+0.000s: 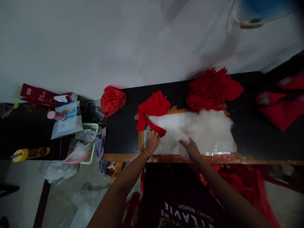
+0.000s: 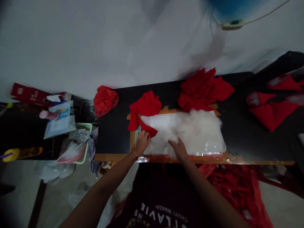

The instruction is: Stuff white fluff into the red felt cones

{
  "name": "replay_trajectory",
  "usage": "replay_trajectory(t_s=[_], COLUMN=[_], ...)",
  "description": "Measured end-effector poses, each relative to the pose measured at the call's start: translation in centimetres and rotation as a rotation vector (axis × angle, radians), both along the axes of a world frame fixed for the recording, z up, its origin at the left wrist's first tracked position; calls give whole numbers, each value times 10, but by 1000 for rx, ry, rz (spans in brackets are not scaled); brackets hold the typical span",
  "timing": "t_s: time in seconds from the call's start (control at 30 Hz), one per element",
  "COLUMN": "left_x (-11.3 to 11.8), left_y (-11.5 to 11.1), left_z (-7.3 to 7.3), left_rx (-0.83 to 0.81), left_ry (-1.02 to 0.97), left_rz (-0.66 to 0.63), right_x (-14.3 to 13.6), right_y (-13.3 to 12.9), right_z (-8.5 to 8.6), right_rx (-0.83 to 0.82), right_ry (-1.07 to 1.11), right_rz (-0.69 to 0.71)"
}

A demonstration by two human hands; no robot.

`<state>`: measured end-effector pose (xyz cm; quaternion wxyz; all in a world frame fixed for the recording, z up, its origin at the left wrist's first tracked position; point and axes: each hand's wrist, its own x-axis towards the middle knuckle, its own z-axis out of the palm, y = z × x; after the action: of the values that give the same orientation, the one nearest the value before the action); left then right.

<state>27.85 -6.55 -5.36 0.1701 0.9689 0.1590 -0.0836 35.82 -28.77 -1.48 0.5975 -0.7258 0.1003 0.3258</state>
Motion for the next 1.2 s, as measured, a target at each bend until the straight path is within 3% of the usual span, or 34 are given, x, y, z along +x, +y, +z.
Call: replay_trajectory(t_s=[0.13,0.27,0.6,0.8,1.03,1.2], left_x=[7,2,0,8,14,18], left_y=[3,3,16,12,-6,-17], left_z=[5,6,-10,15,43,54], left_rx=[-79,-81,-240,-334,-509,-463], left_ry=[-6,16,-41,-169,-343,-382], left_rz=[75,33,98,191,275,210], right_x=[-3,-1,3,0,2,6], right_y=[9,16,9,36,78,81], right_z=[7,10,6,6,-9,-6], right_rx=[11,40,77,106,-240,-119], right_ry=[13,21,54,2,-322,-309], right_rz=[30,19,-32,117,258,332])
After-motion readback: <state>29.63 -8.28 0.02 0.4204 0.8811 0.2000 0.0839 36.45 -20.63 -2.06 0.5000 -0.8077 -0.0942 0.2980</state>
